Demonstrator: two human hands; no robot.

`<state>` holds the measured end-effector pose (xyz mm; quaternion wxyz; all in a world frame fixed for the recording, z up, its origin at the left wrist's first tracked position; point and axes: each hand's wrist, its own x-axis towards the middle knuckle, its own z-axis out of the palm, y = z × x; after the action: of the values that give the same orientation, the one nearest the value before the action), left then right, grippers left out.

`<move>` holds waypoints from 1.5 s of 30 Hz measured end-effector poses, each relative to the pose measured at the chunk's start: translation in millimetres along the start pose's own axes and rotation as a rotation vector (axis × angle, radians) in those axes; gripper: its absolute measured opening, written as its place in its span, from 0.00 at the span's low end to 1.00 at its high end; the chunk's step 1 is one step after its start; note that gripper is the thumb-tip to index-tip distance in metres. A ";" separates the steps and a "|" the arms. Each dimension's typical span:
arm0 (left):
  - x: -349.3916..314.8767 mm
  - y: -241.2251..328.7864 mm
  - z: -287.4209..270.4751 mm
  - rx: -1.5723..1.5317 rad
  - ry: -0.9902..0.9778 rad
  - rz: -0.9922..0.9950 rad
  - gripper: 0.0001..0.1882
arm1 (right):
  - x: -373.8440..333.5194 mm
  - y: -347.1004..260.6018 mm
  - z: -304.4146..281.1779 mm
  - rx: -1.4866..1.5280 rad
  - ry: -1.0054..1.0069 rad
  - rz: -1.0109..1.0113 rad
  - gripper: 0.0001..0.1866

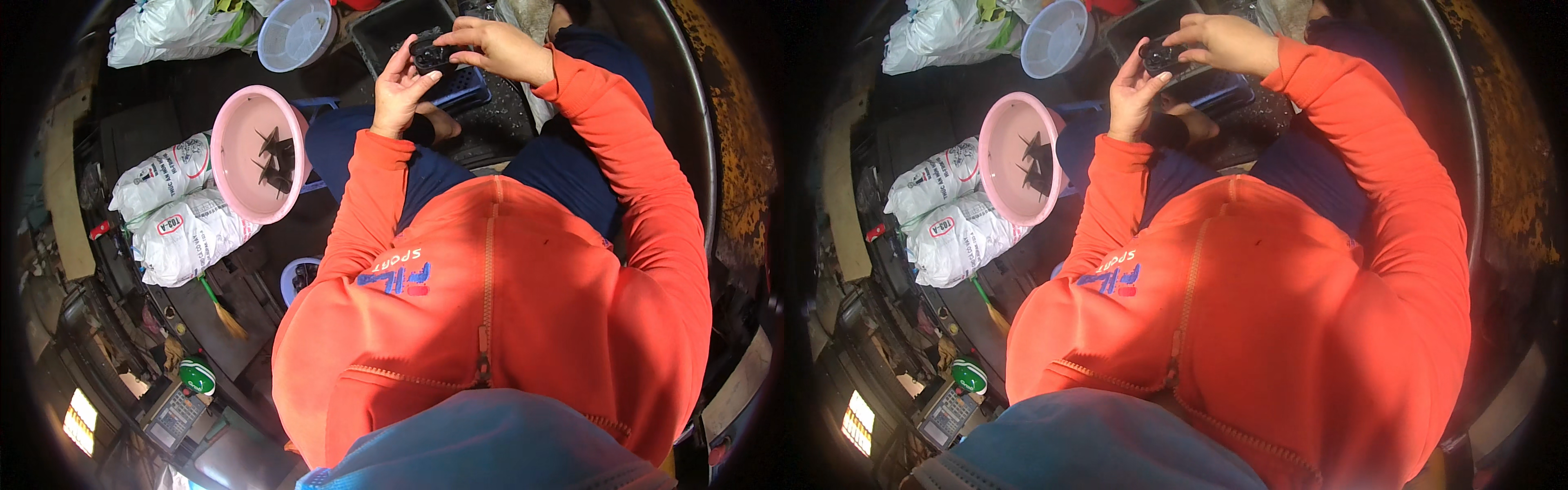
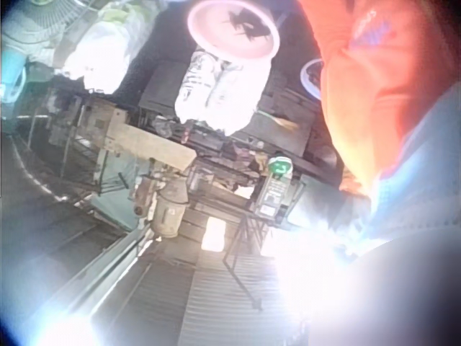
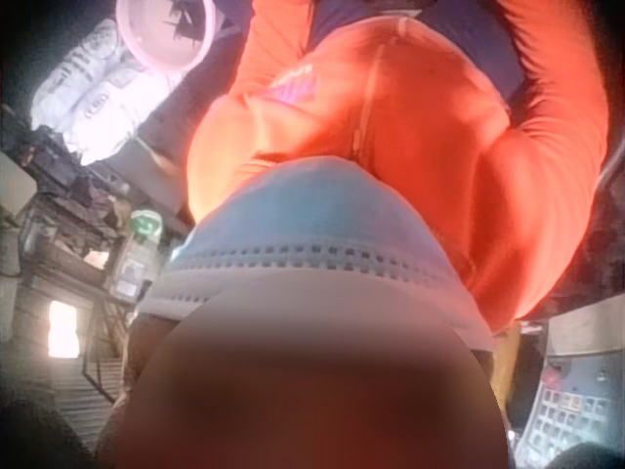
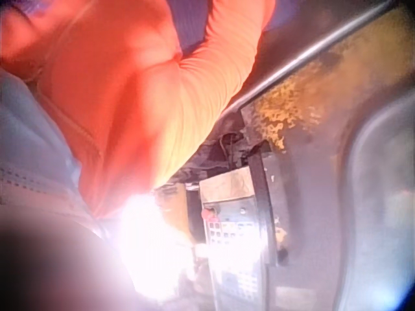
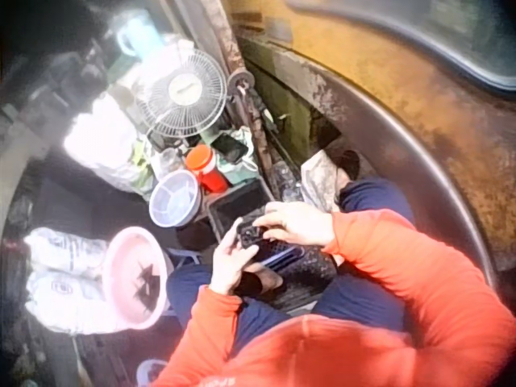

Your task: The person sits on the floor and repeatedly wipes small black metal parts with a cloth, then places them into a plastic container. The person also briefly handles a smartphone and a small black object.

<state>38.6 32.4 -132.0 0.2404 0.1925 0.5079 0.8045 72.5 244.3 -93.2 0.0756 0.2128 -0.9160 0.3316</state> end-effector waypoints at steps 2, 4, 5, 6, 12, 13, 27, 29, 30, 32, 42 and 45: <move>0.6 2.3 -4.6 -0.014 -0.032 -0.062 0.35 | -1.5 -1.2 -0.9 -0.018 -0.028 -0.010 0.17; 0.5 4.6 -8.1 -0.072 -0.061 -0.132 0.35 | -2.6 -3.2 -1.9 -0.043 -0.051 -0.039 0.19; 0.3 6.1 -9.6 -0.066 -0.061 -0.170 0.34 | -3.3 -4.2 -2.6 -0.027 -0.074 -0.025 0.18; 0.0 7.5 -10.9 -0.069 -0.071 -0.205 0.33 | -3.9 -5.2 -3.1 -0.016 -0.099 -0.008 0.18; -2.3 9.0 -10.9 -0.085 -0.164 -0.355 0.31 | -3.3 -7.9 -8.9 0.031 -0.285 0.018 0.17; -2.6 7.4 -9.2 -0.074 -0.192 -0.366 0.31 | -2.6 -8.4 -10.0 0.036 -0.353 0.038 0.17; -0.5 1.2 -6.5 -0.221 -0.253 -0.605 0.23 | -3.2 -16.6 -10.6 0.126 -0.294 0.006 0.07; -1.0 -1.1 -8.7 -0.251 -0.238 -0.568 0.24 | -5.1 -16.6 -14.3 0.052 -0.316 -0.019 0.12; -1.6 -2.1 -10.7 -0.252 -0.232 -0.550 0.25 | -5.7 -16.9 -15.5 0.020 -0.338 0.004 0.15; -1.8 -3.3 -12.8 -0.234 -0.230 -0.553 0.25 | -5.8 -18.4 -18.5 0.009 -0.340 -0.014 0.16; -2.6 -12.7 -7.8 -0.101 -0.440 -0.565 0.24 | -1.2 -27.8 -24.3 0.248 -0.556 0.241 0.11; -2.7 -14.2 -7.4 -0.072 -0.450 -0.576 0.25 | -2.7 -29.5 -23.2 0.207 -0.539 0.311 0.11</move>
<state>39.4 30.7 -148.1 0.5693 0.2054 0.4471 0.6587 87.8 239.8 -59.2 -0.2430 0.1568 -0.8861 0.3622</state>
